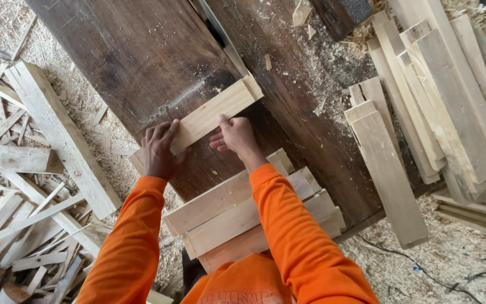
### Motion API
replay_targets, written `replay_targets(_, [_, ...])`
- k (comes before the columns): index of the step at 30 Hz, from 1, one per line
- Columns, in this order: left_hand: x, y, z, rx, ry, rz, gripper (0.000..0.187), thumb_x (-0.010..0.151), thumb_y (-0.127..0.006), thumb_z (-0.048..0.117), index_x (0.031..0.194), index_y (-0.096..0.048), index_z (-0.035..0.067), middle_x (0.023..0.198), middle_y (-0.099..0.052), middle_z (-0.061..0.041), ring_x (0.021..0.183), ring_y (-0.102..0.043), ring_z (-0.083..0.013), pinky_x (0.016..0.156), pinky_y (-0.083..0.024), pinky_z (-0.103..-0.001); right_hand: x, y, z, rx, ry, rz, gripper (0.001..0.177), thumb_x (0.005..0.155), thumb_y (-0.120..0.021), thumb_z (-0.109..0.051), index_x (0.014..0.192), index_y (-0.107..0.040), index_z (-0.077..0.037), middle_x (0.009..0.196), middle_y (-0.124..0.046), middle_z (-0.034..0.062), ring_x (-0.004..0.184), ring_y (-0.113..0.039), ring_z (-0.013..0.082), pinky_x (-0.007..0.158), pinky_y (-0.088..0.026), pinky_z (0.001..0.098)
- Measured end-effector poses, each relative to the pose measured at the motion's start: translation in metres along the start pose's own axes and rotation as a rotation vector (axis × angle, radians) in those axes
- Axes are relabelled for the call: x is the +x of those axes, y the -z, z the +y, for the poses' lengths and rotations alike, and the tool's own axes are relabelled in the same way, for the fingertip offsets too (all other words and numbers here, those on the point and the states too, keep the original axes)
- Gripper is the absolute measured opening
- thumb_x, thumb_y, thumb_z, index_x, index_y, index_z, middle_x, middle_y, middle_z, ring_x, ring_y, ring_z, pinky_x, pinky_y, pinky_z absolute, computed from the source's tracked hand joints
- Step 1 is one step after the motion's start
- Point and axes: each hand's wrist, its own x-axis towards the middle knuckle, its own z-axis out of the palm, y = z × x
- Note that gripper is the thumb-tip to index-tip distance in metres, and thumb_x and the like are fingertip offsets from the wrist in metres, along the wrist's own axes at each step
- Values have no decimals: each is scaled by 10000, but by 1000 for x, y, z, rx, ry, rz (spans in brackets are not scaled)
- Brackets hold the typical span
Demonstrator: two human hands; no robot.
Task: The person uses a saw to cut multiple small rectangular wood blocks, handling them one at a time and placing the finished pieces in a pile.
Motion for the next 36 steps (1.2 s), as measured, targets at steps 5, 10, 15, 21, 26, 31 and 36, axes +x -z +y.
replay_targets(5, [0, 0, -3, -7, 8, 2, 820, 691, -908, 231, 1439, -606, 85, 1337, -627, -118, 1252, -521, -346, 1104, -406, -480, 2, -4, -4, -15, -15, 1, 485, 1042, -516, -376, 969, -639, 88, 816, -768, 206, 599, -759, 239, 452, -565, 300])
replay_targets(10, [4, -4, -6, 9, 12, 14, 830, 682, -915, 244, 1435, -604, 83, 1330, -629, -117, 1256, -523, -351, 1103, -407, -486, -5, -4, -17, -94, 3, 16, 465, 1042, -487, -374, 982, -658, 55, 823, -784, 191, 618, -775, 215, 465, -581, 280])
replay_targets(15, [7, -2, -7, 14, 14, 17, 828, 685, -914, 232, 1438, -604, 87, 1339, -629, -115, 1266, -525, -347, 1091, -409, -487, -2, -7, -23, -89, 11, 12, 478, 1048, -496, -371, 966, -651, 74, 821, -778, 194, 617, -772, 225, 460, -573, 286])
replay_targets(21, [3, -5, -5, -15, -6, 34, 817, 690, -903, 225, 1433, -599, 76, 1314, -628, -114, 1242, -531, -339, 1103, -413, -476, 0, -4, -16, -76, 21, 14, 466, 1038, -508, -365, 978, -647, 76, 819, -775, 201, 616, -769, 236, 456, -567, 291])
replay_targets(26, [-6, -9, 6, -58, 17, 73, 779, 677, -891, 223, 1394, -618, 84, 1306, -635, -115, 1211, -536, -349, 1046, -422, -483, -5, 0, -7, -71, 16, 26, 486, 1045, -520, -351, 978, -657, 110, 799, -768, 209, 598, -761, 250, 447, -557, 301])
replay_targets(31, [-1, -4, 4, -52, 16, 59, 785, 680, -894, 223, 1397, -620, 60, 1305, -627, -131, 1199, -525, -362, 1046, -421, -491, -1, -2, -12, -55, -9, 12, 466, 1034, -517, -363, 990, -655, 79, 798, -766, 183, 601, -764, 238, 448, -561, 295])
replay_targets(36, [5, -4, -1, -22, 9, 65, 795, 688, -904, 217, 1416, -621, 72, 1332, -621, -127, 1236, -525, -356, 1081, -410, -487, 4, -6, -20, -75, 16, 21, 469, 1041, -515, -352, 975, -653, 91, 804, -768, 199, 605, -766, 242, 447, -568, 297])
